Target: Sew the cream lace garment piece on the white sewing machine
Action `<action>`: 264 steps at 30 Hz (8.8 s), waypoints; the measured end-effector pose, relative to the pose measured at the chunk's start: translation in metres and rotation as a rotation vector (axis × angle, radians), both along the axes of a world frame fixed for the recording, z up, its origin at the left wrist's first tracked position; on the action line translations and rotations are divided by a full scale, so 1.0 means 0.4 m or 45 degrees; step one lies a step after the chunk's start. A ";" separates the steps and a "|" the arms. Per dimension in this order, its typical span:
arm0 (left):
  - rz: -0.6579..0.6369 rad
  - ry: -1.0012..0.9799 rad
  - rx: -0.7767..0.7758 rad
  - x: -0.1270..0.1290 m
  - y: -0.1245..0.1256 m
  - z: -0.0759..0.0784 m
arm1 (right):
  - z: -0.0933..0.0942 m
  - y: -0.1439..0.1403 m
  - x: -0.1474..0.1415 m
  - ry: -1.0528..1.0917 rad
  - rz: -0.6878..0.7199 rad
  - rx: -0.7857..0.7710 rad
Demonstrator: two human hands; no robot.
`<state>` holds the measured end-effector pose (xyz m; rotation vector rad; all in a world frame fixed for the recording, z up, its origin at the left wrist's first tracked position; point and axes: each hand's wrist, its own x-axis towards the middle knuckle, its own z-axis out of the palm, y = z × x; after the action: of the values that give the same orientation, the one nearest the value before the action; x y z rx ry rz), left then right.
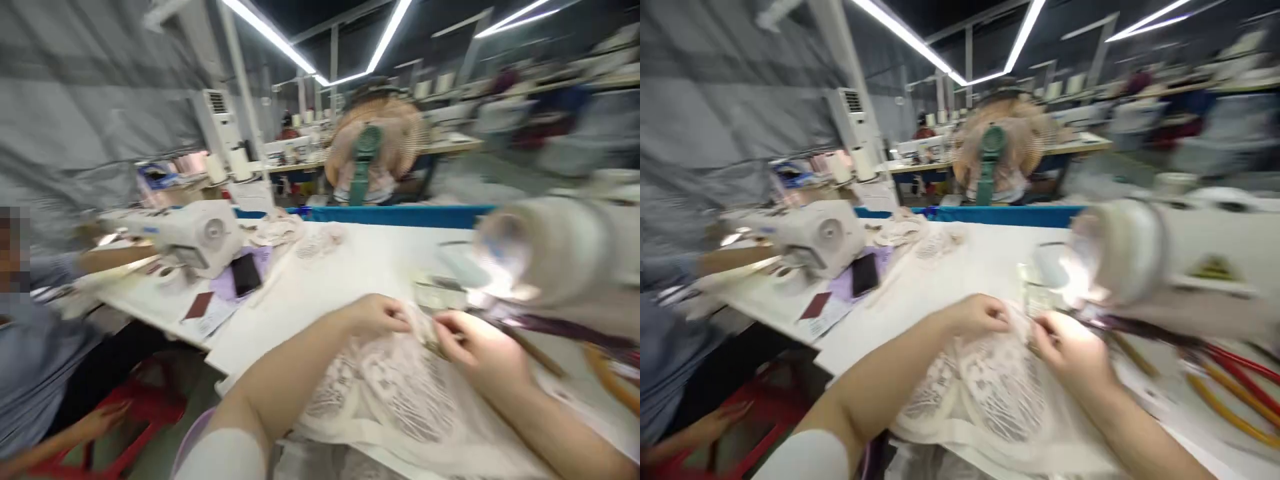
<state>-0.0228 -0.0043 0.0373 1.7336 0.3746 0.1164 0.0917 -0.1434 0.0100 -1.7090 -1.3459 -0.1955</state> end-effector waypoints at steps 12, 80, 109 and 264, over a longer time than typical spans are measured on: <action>-0.018 0.037 -0.030 0.011 0.007 0.010 | -0.024 0.008 0.007 0.195 -0.096 -0.029; 0.214 -0.203 0.106 0.025 -0.016 0.003 | 0.026 -0.030 -0.024 -0.279 -0.043 -0.054; 0.405 -0.234 -0.106 0.031 0.012 0.002 | 0.092 -0.104 -0.056 0.015 0.710 -0.264; -0.108 -0.138 0.510 -0.006 -0.021 0.039 | -0.015 -0.022 -0.025 0.049 0.078 -0.053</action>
<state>-0.0252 -0.0129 0.0528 2.1245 0.2051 0.2352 0.0817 -0.1521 0.0038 -1.6951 -1.3806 -0.1002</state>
